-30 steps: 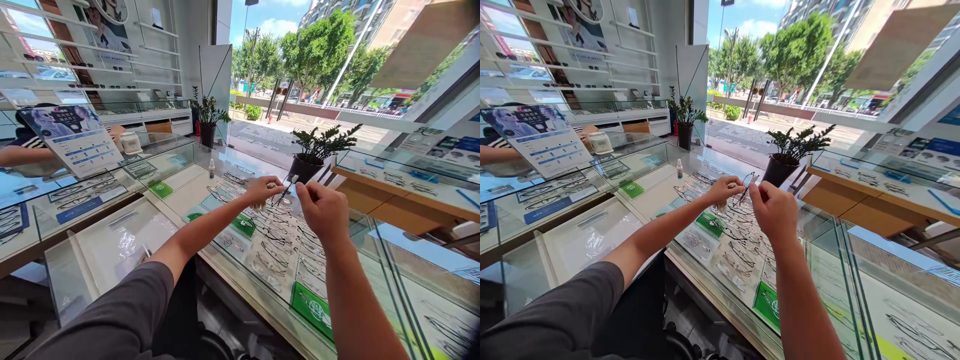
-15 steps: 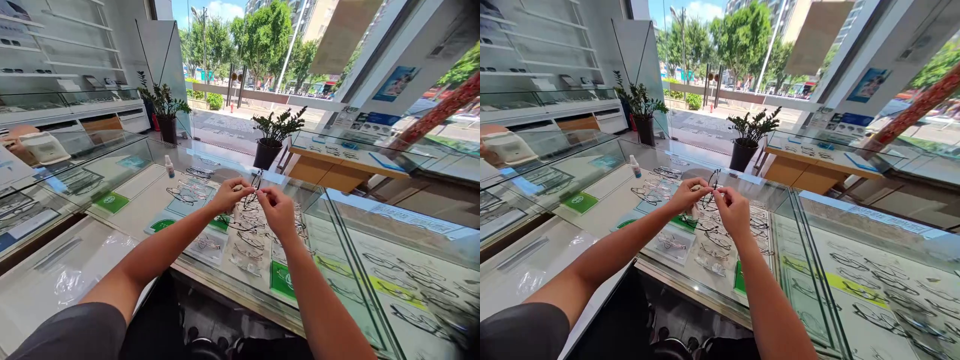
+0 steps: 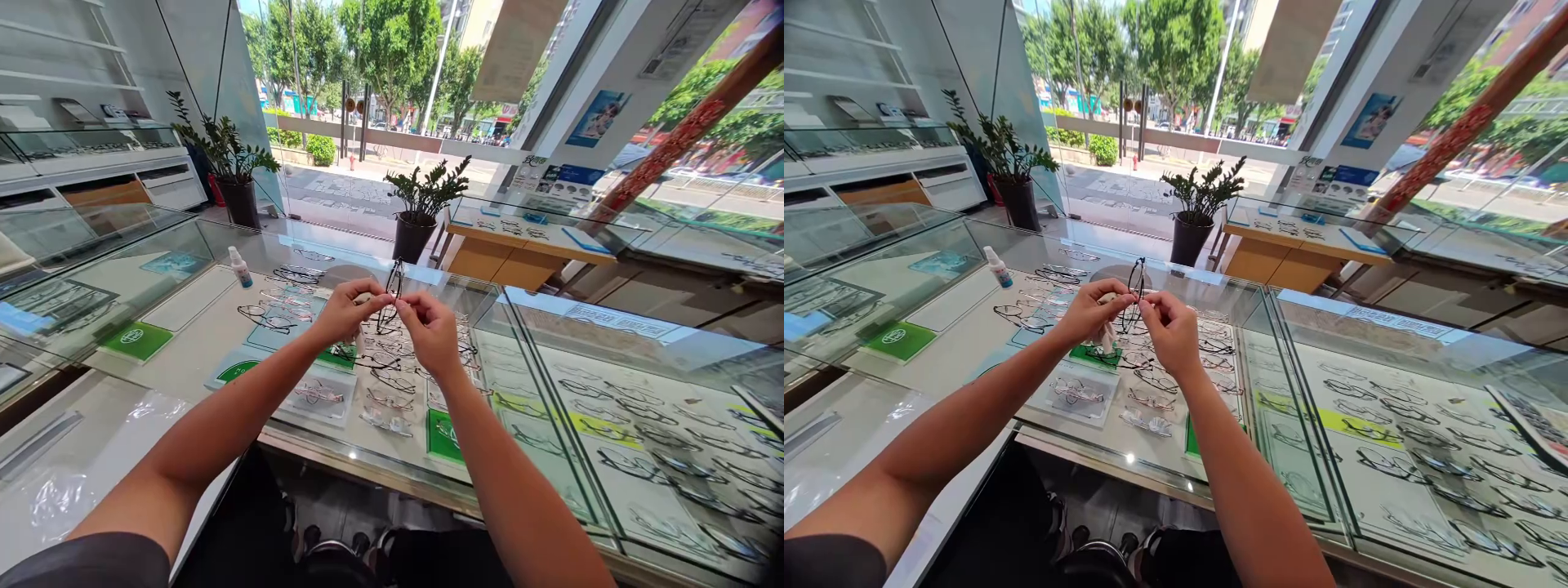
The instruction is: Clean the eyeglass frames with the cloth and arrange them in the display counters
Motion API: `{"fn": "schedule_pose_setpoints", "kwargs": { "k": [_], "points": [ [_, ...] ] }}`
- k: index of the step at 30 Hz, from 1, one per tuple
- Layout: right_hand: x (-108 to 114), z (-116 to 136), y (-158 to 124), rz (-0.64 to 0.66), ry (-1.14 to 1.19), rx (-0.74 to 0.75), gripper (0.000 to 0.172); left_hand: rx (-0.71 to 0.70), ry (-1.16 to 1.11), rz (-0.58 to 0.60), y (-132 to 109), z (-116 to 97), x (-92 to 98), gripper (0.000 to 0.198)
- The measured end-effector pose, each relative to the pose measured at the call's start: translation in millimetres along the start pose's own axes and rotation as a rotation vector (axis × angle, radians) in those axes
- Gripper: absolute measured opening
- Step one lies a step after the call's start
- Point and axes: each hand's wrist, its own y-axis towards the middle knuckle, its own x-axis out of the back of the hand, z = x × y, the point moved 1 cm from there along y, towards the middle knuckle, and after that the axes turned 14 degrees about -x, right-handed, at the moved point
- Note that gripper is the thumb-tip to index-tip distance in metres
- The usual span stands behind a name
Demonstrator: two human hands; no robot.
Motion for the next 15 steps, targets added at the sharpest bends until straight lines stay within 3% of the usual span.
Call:
{"fn": "schedule_pose_setpoints", "kwargs": {
  "k": [9,12,15],
  "points": [
    [19.1,4.6,1.4,-0.455,-0.280,0.111,0.027,-0.063,0.169,0.005,2.7,-6.3,6.7,0.041],
    [22.5,1.5,5.0,-0.530,-0.279,0.169,0.029,-0.065,0.192,0.041,0.5,-5.7,5.3,0.039],
    [20.1,-4.6,6.9,-0.522,-0.298,0.252,0.041,-0.061,0.192,0.068,-1.5,-5.1,2.6,0.041]
  ]
}}
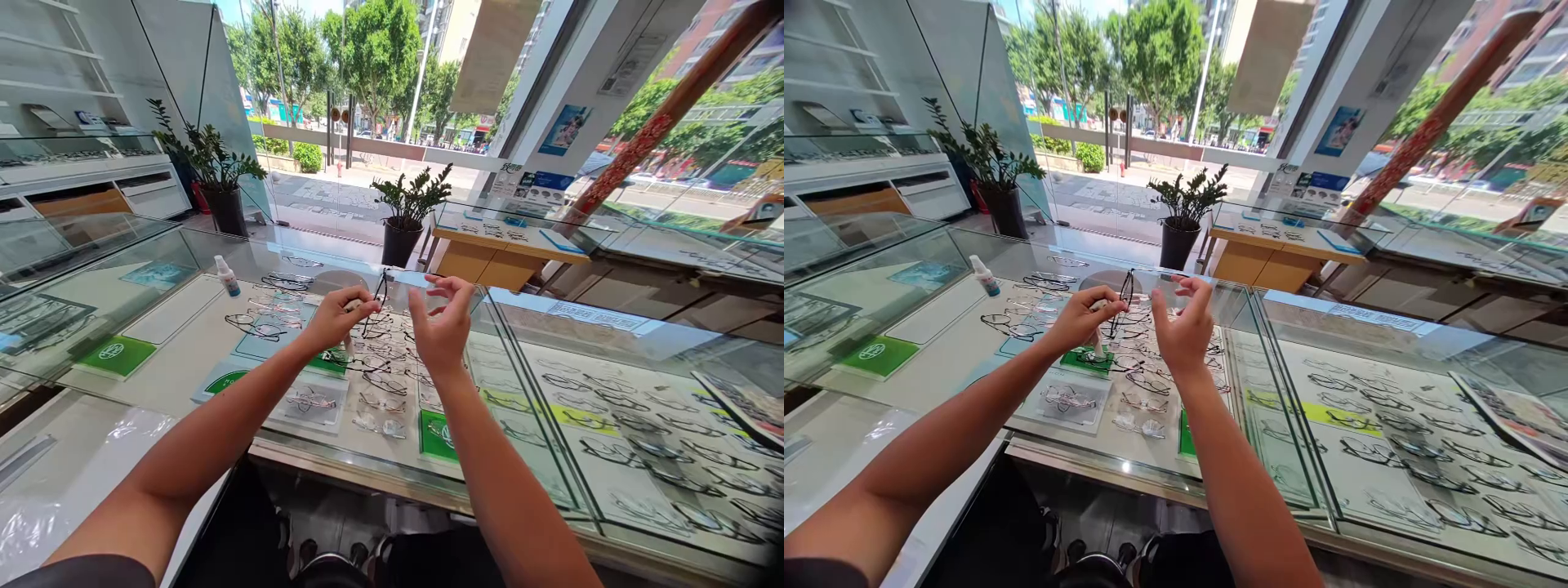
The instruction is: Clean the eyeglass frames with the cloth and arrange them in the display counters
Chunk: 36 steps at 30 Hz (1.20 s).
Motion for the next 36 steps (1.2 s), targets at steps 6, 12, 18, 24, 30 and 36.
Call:
{"fn": "schedule_pose_setpoints", "kwargs": {
  "k": [6,12,18,24,30,36],
  "points": [
    [-8.5,-4.5,-7.3,0.083,-0.096,0.142,0.048,-0.012,-0.002,0.001,-1.3,-4.4,-3.5,0.050],
    [-10.8,-2.8,-7.9,0.099,-0.086,0.137,0.044,0.000,-0.023,0.010,-2.9,-10.3,-5.4,0.049],
    [-10.7,0.8,-7.1,0.112,-0.080,0.115,0.036,0.001,-0.019,-0.039,-3.9,-7.3,-7.4,0.047],
    [-8.5,-0.3,-6.1,0.110,-0.144,0.124,0.034,0.002,0.037,-0.117,-3.9,1.1,-2.1,0.048],
    [-9.7,-5.5,-5.9,0.162,-0.206,0.116,0.042,0.037,0.039,-0.187,-1.5,3.9,2.8,0.049],
    [-12.0,-12.5,-4.8,0.236,-0.266,0.040,0.042,0.060,0.009,-0.337,0.8,-0.1,6.3,0.046]
  ]
}}
